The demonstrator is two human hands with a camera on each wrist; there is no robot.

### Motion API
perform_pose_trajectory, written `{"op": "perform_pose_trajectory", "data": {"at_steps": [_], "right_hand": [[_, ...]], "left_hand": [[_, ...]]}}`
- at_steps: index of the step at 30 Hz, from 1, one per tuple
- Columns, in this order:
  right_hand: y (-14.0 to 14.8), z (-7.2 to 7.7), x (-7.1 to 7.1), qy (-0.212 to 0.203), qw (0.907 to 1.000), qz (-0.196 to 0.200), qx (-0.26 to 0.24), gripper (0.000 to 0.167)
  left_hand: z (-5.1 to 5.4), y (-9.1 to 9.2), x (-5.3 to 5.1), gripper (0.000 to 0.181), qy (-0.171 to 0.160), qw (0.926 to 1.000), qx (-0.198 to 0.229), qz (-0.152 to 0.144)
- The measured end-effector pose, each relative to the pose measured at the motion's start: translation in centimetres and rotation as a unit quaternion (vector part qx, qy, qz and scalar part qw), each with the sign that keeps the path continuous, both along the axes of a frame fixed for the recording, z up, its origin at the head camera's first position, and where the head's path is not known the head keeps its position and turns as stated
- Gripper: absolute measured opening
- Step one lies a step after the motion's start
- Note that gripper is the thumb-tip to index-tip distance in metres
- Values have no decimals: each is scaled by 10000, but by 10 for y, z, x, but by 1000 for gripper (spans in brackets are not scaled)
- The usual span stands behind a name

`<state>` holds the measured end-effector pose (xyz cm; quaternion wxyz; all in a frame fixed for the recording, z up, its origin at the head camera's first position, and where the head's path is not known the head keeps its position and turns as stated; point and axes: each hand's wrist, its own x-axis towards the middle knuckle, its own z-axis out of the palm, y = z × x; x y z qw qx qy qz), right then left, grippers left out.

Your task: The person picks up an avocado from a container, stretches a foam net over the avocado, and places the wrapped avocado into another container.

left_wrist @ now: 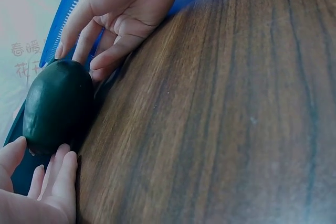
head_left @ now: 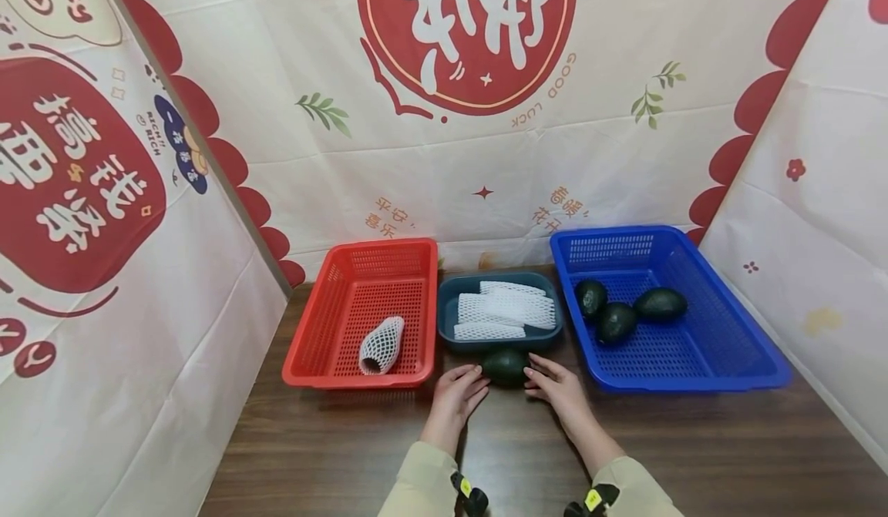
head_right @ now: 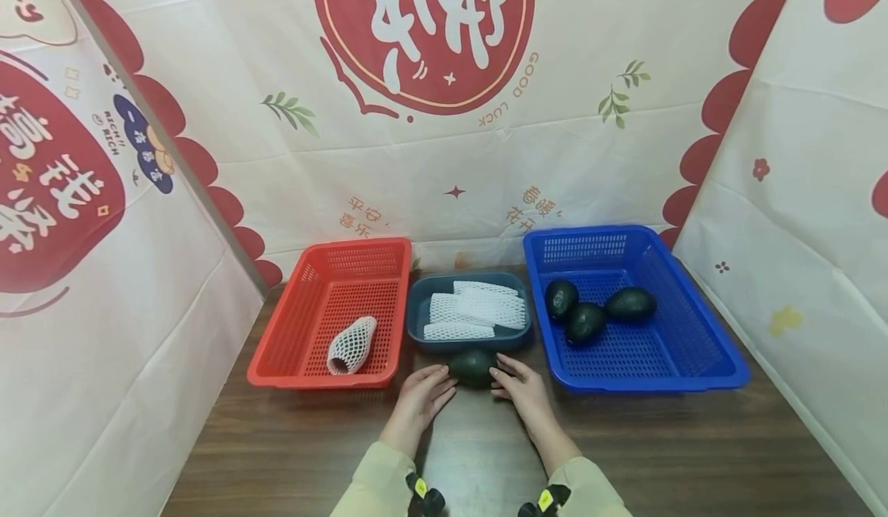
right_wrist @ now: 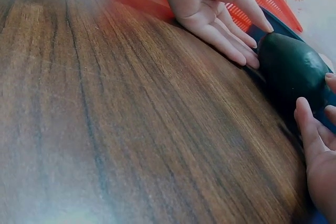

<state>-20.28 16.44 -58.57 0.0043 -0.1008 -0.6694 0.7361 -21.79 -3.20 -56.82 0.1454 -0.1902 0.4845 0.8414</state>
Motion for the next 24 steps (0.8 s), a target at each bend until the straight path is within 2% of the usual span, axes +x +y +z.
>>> {"op": "perform_pose_trajectory", "data": {"at_steps": [9,19,24], "right_hand": [[4,-1,2,-74,9996,218,-180,50],[6,0,5,13,9995,209,-219,48],[7,1,8,73,9990,397,-167,48]], "left_hand": [[-2,0,3,39,176,9998,26,124],[-4,-4,7,42,18,10000,-26,94],[-6,-8,10,38,106,9998,-128,129]]}}
